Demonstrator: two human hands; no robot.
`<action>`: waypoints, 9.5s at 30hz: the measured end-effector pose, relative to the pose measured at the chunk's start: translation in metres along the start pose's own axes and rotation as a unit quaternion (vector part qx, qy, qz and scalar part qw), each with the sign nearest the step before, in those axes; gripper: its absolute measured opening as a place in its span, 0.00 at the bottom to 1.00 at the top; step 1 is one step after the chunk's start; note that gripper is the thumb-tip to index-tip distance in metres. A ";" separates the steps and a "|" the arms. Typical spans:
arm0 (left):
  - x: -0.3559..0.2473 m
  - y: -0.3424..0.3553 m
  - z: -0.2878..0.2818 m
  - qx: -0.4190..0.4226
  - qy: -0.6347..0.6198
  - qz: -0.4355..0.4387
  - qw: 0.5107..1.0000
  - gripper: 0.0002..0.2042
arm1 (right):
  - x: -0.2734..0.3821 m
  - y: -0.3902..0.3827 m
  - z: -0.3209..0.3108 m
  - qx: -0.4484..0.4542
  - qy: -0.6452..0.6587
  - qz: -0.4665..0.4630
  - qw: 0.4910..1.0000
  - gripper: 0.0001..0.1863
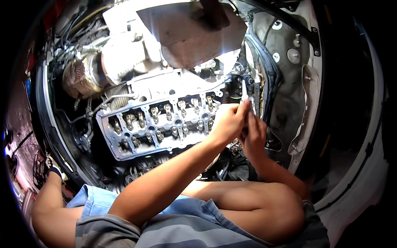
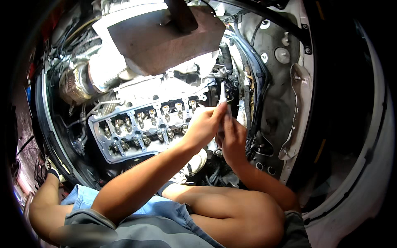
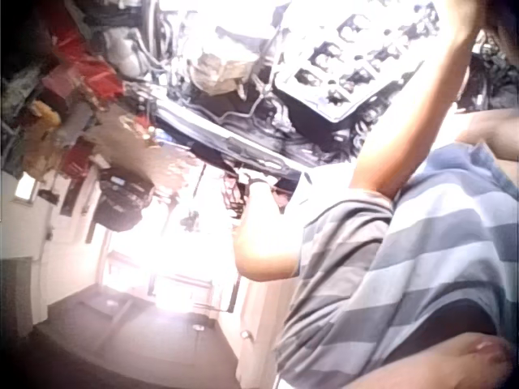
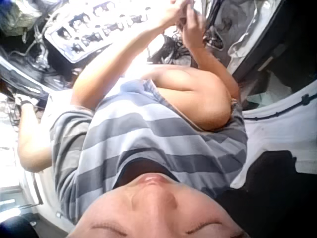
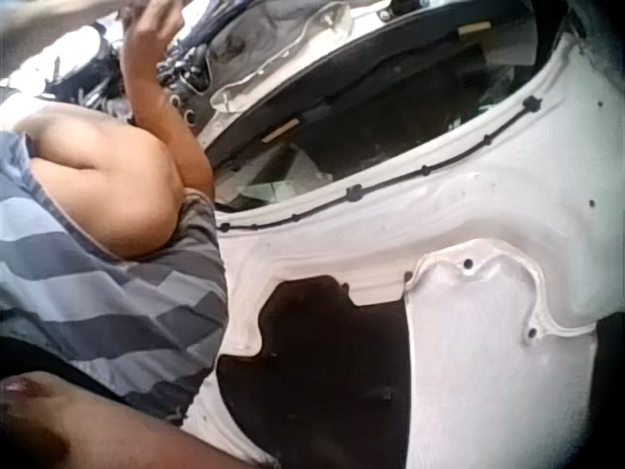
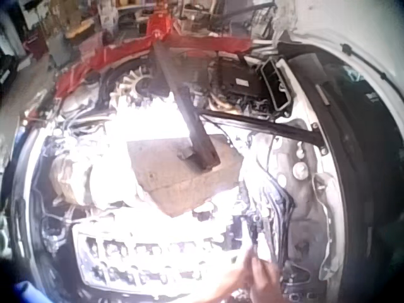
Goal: The person applies a substance from a tube onto the engine block and uses a small tool to work on the cylinder head area while sitting in the engine bay.
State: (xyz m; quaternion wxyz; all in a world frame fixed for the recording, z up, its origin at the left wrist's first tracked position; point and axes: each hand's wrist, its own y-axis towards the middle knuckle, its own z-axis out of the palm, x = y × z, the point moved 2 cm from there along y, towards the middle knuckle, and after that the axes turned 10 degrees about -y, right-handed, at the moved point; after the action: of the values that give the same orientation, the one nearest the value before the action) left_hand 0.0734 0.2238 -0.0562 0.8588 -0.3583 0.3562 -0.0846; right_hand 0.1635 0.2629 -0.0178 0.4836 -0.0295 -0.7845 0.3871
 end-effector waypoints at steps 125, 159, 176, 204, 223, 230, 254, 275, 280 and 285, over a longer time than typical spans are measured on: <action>0.112 -0.151 -0.109 -0.153 -0.139 -0.255 0.945 0.17 | -0.119 -0.086 0.065 0.282 -0.179 0.157 0.930 0.16; 0.114 -0.132 -0.093 -0.152 -0.142 -0.225 0.952 0.19 | -0.107 -0.088 0.053 0.208 -0.125 0.150 0.958 0.12; 0.116 -0.122 -0.085 -0.131 -0.122 -0.233 0.956 0.18 | -0.115 -0.089 0.041 0.170 -0.143 0.128 0.966 0.18; 0.114 -0.099 -0.064 -0.042 -0.052 -0.209 0.976 0.16 | -0.119 -0.092 0.020 0.108 -0.097 0.112 0.983 0.16; 0.113 -0.076 -0.055 0.040 0.084 -0.171 0.981 0.14 | -0.134 -0.091 0.009 0.029 -0.074 0.093 0.993 0.18; 0.116 -0.070 -0.053 0.059 0.082 -0.172 0.980 0.13 | -0.138 -0.093 0.008 0.013 -0.043 0.092 0.995 0.19; 0.127 -0.050 -0.036 0.103 0.243 -0.197 0.944 0.19 | -0.151 -0.099 -0.003 -0.101 -0.027 0.113 0.988 0.18; 0.124 -0.044 -0.029 0.137 0.314 -0.221 0.913 0.22 | -0.152 -0.107 -0.004 -0.138 -0.002 0.172 0.975 0.20; 0.082 -0.082 -0.043 0.130 0.259 -0.258 0.922 0.19 | -0.155 -0.125 -0.005 0.000 0.076 0.133 0.988 0.20; 0.090 -0.106 -0.058 0.100 0.151 -0.113 0.977 0.19 | -0.099 -0.100 -0.010 0.162 -0.225 -0.029 0.960 0.10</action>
State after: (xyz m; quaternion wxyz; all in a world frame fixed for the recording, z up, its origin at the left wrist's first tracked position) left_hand 0.1116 0.0783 -0.0621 0.8116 -0.2916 0.4285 -0.2695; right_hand 0.2564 0.1573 -0.0252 0.3038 0.1603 -0.8005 0.4911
